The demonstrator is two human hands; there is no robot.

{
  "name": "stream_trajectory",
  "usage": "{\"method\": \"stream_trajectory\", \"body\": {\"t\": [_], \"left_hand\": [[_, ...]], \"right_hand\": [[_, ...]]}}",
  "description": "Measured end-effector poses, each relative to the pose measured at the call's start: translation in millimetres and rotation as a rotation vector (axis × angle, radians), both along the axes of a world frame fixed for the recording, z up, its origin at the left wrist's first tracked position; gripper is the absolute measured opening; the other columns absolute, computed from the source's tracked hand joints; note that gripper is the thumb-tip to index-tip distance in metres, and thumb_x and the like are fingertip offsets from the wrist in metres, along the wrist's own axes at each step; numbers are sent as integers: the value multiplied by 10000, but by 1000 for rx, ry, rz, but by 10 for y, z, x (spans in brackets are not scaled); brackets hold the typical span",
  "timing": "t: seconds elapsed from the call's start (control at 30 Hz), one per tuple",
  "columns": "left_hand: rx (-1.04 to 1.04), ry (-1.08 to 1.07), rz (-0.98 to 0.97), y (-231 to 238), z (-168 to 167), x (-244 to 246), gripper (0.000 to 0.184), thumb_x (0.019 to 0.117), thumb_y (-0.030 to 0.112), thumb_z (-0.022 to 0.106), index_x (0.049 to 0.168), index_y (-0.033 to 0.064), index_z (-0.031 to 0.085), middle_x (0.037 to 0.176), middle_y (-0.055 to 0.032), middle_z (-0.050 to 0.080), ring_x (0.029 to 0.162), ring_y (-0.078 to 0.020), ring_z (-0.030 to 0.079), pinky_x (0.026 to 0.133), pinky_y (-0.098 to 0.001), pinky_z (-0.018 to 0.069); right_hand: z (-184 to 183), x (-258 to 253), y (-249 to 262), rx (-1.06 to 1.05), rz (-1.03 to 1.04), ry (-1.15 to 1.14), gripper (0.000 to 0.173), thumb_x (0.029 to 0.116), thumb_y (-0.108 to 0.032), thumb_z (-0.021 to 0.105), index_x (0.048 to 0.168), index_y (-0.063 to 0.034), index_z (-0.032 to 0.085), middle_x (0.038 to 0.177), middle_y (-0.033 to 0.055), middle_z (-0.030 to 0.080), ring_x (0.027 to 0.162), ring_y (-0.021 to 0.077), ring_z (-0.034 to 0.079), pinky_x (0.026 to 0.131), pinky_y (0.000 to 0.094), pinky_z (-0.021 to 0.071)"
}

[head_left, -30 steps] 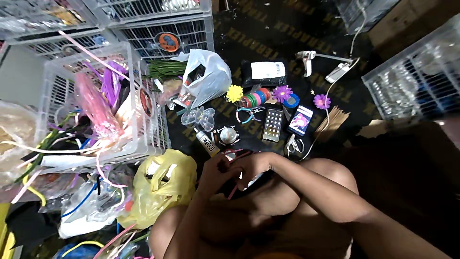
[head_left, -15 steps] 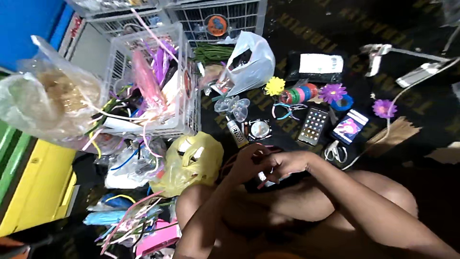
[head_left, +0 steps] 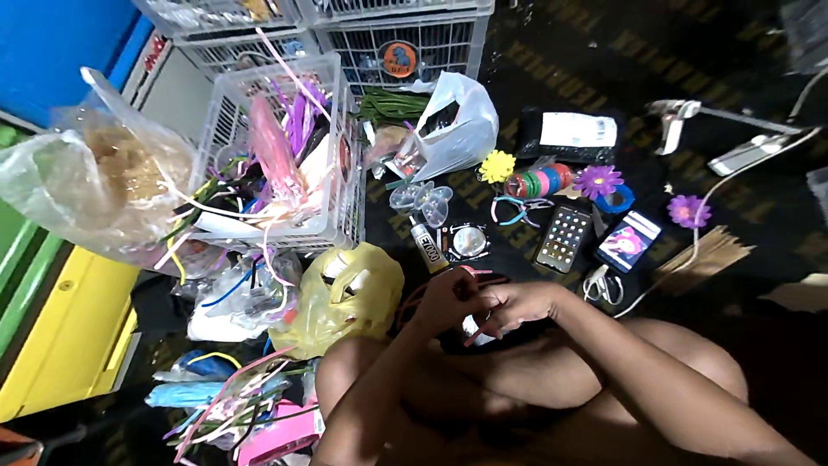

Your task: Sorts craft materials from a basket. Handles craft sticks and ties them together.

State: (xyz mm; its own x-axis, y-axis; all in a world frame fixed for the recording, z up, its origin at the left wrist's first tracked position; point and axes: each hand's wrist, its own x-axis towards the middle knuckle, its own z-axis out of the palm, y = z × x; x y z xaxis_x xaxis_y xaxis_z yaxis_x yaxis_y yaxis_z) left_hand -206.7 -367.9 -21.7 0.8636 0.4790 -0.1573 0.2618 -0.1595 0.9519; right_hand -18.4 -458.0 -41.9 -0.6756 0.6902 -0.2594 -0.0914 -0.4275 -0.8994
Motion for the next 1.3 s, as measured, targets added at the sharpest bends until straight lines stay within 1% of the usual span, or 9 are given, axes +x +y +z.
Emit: {"method": "stream_trajectory", "body": {"t": [0.1, 0.27, 0.4, 0.57, 0.67, 0.87, 0.97, 1.1, 1.3], "left_hand": [[-47, 2, -21, 8, 38, 8, 333, 930, 169, 727, 1173, -48, 662, 1050, -127, 691, 881, -116, 662, 815, -274, 558], [-14, -26, 9, 4, 10, -4, 290, 893, 195, 769, 1028, -42, 674, 868, -62, 662, 749, -55, 608, 718, -220, 527], [31, 27, 51, -15, 34, 3, 309, 875, 233, 787, 941, -34, 647, 798, -36, 607, 708, -44, 559, 673, -208, 487], [-13, -48, 28, -14, -10, -4, 303, 902, 212, 771, 1073, -26, 693, 935, -71, 685, 785, -58, 628, 730, -211, 536], [-8, -64, 40, -14, -20, -2, 283, 902, 214, 772, 1035, -24, 693, 876, -47, 663, 734, -35, 597, 694, -189, 516], [54, -73, 99, -20, -43, -4, 303, 863, 239, 808, 919, -24, 668, 777, -25, 624, 679, -15, 557, 645, -177, 481], [54, -63, 87, -19, -32, -8, 303, 875, 237, 797, 943, -27, 664, 808, -37, 631, 700, -25, 567, 662, -182, 487], [36, -69, 57, -16, -40, -6, 300, 910, 244, 770, 1038, -20, 708, 913, -69, 691, 759, -53, 623, 714, -216, 537], [40, -41, 77, -15, -34, -10, 331, 869, 278, 810, 957, -8, 669, 796, -17, 624, 676, -24, 554, 643, -189, 484]], "right_hand": [[4, -7, 0, 2, -26, -8, 114, 901, -334, 664, 873, -223, 662, 602, -132, 555, 442, -53, 387, 420, 139, 305], [13, -22, -14, -15, -24, -10, 80, 899, -294, 653, 860, -224, 657, 600, -130, 553, 440, -56, 386, 417, 137, 302], [43, -24, 2, -13, -29, -26, 86, 902, -253, 625, 829, -210, 638, 577, -122, 521, 428, -44, 365, 410, 149, 283], [34, -20, -11, -22, -41, -52, 57, 899, -241, 621, 886, -206, 664, 611, -116, 560, 442, -48, 382, 421, 147, 306], [44, -16, -12, -25, -43, -52, 69, 911, -248, 618, 935, -203, 665, 644, -107, 593, 444, -52, 385, 417, 142, 301], [66, -15, 4, -20, -46, -52, 83, 900, -223, 599, 947, -193, 660, 619, -104, 569, 430, -46, 372, 408, 145, 296], [59, -18, -2, -17, -50, -54, 86, 895, -234, 603, 945, -199, 664, 614, -112, 560, 426, -46, 372, 404, 145, 296], [78, -27, -27, -26, -83, -107, 157, 894, -227, 601, 1026, -177, 672, 645, -116, 570, 456, -41, 387, 430, 157, 319], [106, -45, -30, -35, -84, -113, 124, 908, -211, 606, 1013, -179, 664, 635, -113, 560, 451, -39, 390, 424, 154, 315]]}}
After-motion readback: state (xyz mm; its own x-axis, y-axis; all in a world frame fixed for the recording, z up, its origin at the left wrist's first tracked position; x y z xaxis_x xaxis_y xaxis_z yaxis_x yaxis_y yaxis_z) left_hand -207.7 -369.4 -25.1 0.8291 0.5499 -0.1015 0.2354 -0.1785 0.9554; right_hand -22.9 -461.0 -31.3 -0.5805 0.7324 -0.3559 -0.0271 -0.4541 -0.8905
